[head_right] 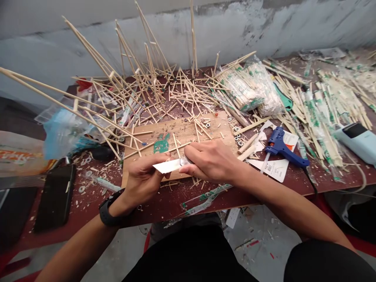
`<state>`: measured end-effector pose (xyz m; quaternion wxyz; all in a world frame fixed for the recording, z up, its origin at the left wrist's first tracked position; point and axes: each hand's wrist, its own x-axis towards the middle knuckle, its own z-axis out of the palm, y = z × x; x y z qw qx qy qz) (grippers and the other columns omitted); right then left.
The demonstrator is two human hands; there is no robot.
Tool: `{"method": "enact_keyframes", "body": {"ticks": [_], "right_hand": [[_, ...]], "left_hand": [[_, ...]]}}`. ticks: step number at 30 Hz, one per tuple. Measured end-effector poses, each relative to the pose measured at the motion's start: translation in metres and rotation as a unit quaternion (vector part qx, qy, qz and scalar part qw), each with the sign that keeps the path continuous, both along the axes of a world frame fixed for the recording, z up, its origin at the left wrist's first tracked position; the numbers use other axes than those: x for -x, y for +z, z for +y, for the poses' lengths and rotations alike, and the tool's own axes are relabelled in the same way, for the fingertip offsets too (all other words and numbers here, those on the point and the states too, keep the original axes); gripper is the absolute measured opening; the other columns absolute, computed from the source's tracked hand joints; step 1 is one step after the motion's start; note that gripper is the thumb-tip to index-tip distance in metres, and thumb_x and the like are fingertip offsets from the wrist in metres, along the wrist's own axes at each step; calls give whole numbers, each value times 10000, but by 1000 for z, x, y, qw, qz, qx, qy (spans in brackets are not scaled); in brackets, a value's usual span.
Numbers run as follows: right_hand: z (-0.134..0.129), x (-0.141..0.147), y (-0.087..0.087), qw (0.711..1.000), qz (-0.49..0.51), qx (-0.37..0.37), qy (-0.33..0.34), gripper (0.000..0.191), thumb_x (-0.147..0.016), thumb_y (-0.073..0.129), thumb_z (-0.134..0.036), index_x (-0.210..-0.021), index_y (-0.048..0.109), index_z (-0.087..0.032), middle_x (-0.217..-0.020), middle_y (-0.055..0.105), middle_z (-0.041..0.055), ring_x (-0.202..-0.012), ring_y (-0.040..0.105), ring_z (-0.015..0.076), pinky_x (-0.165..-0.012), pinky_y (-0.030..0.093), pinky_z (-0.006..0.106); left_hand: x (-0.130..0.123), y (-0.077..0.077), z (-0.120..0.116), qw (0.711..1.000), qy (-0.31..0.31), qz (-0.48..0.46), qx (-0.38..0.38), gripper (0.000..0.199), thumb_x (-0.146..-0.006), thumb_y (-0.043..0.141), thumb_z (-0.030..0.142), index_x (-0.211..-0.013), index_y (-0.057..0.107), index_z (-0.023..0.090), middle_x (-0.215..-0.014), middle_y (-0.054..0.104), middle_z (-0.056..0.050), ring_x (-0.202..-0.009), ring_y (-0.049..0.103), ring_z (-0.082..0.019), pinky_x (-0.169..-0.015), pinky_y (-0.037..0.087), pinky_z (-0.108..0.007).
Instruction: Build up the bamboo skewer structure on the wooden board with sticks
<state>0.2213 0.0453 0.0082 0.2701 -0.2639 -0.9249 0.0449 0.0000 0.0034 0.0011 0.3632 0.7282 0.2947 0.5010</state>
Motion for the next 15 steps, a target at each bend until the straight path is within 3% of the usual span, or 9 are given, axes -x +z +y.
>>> {"method": "enact_keyframes", "body": {"ticks": [11, 15], "right_hand": [[-3, -3, -3, 999, -16, 33, 15, 651, -1114, 127, -618, -792, 508, -200, -652, 438, -17, -573, 290, 134, -553, 198, 300], [12, -12, 2, 994, -64, 86, -37, 680, -1102, 89, -646, -775, 485, -200, -632, 458, -18, -531, 286, 115, -540, 191, 287]], "left_hand": [[6, 4, 2, 994, 16, 88, -66, 172, -1050, 561, 164, -1000, 726, 155, -751, 717, -26, -640, 631, -117, -624, 495, -240], [2, 7, -4, 993, 8, 54, -100, 166, -1049, 582, 153, -997, 740, 166, -746, 716, -27, -633, 622, -115, -596, 483, -234]]}}
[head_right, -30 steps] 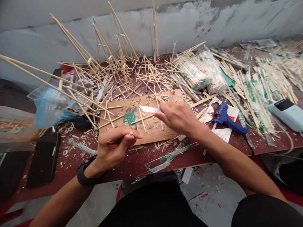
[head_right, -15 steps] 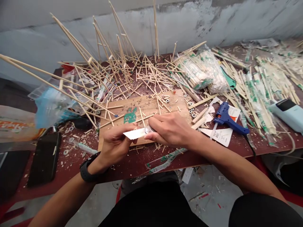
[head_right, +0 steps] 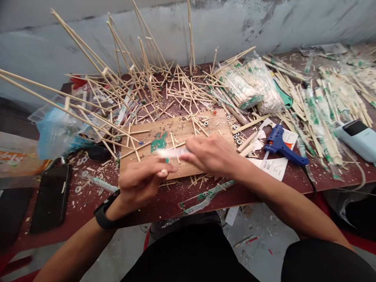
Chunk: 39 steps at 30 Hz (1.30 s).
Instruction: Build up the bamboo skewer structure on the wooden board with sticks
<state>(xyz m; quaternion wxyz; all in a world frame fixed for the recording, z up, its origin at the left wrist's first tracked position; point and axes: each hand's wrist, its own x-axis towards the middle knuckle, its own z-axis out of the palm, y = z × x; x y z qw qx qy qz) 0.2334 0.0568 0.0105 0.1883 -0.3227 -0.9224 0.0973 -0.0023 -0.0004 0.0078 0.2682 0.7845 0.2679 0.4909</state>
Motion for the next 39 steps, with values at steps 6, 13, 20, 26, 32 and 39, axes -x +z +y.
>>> {"method": "enact_keyframes", "body": {"ticks": [6, 13, 20, 26, 32, 39], "right_hand": [[6, -4, 11, 997, 49, -66, 8, 613, -1122, 150, -601, -755, 447, -211, -630, 424, -33, -522, 297, 109, -527, 211, 273], [-8, 8, 0, 992, 60, -90, 62, 615, -1121, 163, -598, -754, 467, -209, -657, 374, -32, -570, 290, 130, -547, 201, 285], [-7, 4, -2, 991, 65, -84, 77, 566, -1130, 215, -565, -785, 485, -207, -667, 412, -27, -589, 301, 136, -562, 209, 292], [-8, 3, 2, 995, 44, -61, 64, 617, -1118, 160, -607, -789, 494, -205, -660, 404, -24, -591, 297, 139, -567, 197, 290], [-3, -1, 14, 998, -18, -28, 44, 666, -1107, 138, -642, -765, 496, -197, -672, 462, -3, -577, 353, 130, -558, 202, 291], [8, -12, 13, 999, 9, -46, -15, 639, -1108, 155, -637, -761, 471, -203, -637, 387, -37, -536, 277, 112, -546, 192, 278]], "left_hand": [[-1, -2, 3, 999, 48, -3, 10, 149, -1044, 620, 186, -979, 753, 168, -687, 691, 3, -583, 573, -98, -608, 489, -231], [0, -8, 8, 999, 28, -2, -16, 148, -1027, 613, 138, -1035, 760, 152, -723, 691, -12, -643, 595, -114, -622, 475, -234], [-1, -7, 7, 999, 34, 14, -15, 155, -1009, 606, 104, -1025, 749, 162, -811, 762, -42, -659, 628, -117, -627, 491, -242], [0, -6, 7, 999, 37, 29, -12, 180, -1045, 578, 173, -1039, 758, 160, -744, 714, -34, -628, 596, -122, -593, 464, -247], [-3, -6, 8, 999, 37, -9, -17, 158, -1034, 611, 155, -1009, 766, 178, -645, 616, 19, -566, 527, -103, -565, 438, -233], [-4, -2, 4, 999, 38, -28, -12, 161, -1035, 616, 146, -1068, 769, 185, -697, 678, -3, -594, 558, -110, -597, 455, -258]]}}
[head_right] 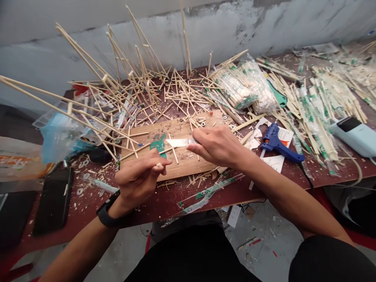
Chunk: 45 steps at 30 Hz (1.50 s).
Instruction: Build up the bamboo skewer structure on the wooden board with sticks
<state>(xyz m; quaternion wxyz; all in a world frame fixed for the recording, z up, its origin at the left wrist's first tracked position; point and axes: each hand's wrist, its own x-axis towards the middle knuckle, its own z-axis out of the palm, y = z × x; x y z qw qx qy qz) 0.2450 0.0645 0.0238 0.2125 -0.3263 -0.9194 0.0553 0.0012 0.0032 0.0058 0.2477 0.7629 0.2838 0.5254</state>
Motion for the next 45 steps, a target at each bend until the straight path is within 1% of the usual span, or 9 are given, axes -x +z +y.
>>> {"method": "enact_keyframes", "body": {"ticks": [6, 11, 17, 23, 29, 35, 39, 42, 45], "right_hand": [[-14, 13, -3, 994, 36, -23, 102, 592, -1127, 192, -585, -791, 488, -198, -670, 432, -26, -580, 329, 124, -562, 213, 278], [-17, 18, -12, 992, 66, -52, 95, 575, -1131, 205, -576, -786, 469, -200, -666, 430, -33, -574, 298, 119, -555, 193, 275], [-17, 17, -11, 995, 43, -28, 81, 627, -1118, 164, -615, -779, 490, -200, -662, 432, -20, -581, 307, 131, -555, 199, 287], [-1, 5, -4, 1000, -13, 20, -1, 620, -1115, 161, -619, -763, 458, -205, -660, 420, -21, -551, 297, 116, -549, 197, 284], [-2, 6, -4, 997, 61, -30, 41, 538, -1133, 231, -558, -771, 433, -214, -650, 398, -33, -539, 323, 111, -532, 236, 275], [-6, 11, -7, 994, 96, -21, 48, 483, -1086, 444, -572, -877, 577, -158, -698, 567, 10, -583, 478, 129, -558, 319, 274], [-9, 15, -11, 990, 107, -40, 83, 200, -1051, 551, -316, -1086, 648, -144, -877, 717, 51, -687, 586, 140, -608, 369, 267], [-10, 16, -11, 988, 94, -53, 107, 164, -991, 501, -126, -1047, 649, -169, -874, 719, 34, -693, 570, 131, -621, 377, 254], [-11, 15, -10, 988, 74, -42, 128, 174, -962, 498, -65, -976, 628, -180, -820, 691, 15, -676, 544, 120, -627, 380, 242]], "left_hand": [[0, -2, 5, 1000, 2, 18, -10, 171, -1040, 603, 157, -1034, 773, 174, -719, 702, -18, -613, 556, -114, -601, 453, -253], [1, -3, 4, 1000, -9, 25, -15, 188, -1020, 595, 101, -1087, 761, 161, -819, 762, -50, -638, 565, -116, -615, 459, -257], [0, -2, 3, 999, -2, 44, -13, 200, -1008, 582, 72, -1047, 761, 154, -815, 759, -54, -647, 595, -119, -612, 467, -257], [-1, 0, -1, 1000, -17, 20, 1, 139, -1008, 638, 111, -1056, 762, 148, -712, 651, -6, -616, 550, -114, -604, 461, -254], [2, -2, 2, 994, 34, 97, 44, 147, -1055, 600, 186, -1020, 740, 156, -680, 652, 25, -596, 597, -95, -587, 463, -214], [4, -4, 4, 978, 84, 190, 26, 215, -1060, 577, 204, -887, 697, 159, -682, 659, 10, -587, 597, -115, -583, 454, -230], [3, -6, 5, 978, 80, 194, 6, 246, -1064, 533, 185, -876, 689, 160, -707, 687, -13, -617, 629, -131, -601, 471, -241], [2, -5, 5, 975, 58, 215, 5, 251, -1070, 489, 193, -957, 706, 141, -764, 725, -43, -661, 665, -152, -621, 495, -260], [2, -3, 4, 971, 36, 236, 10, 274, -1075, 469, 213, -972, 709, 130, -782, 739, -56, -670, 674, -162, -619, 505, -271]]}}
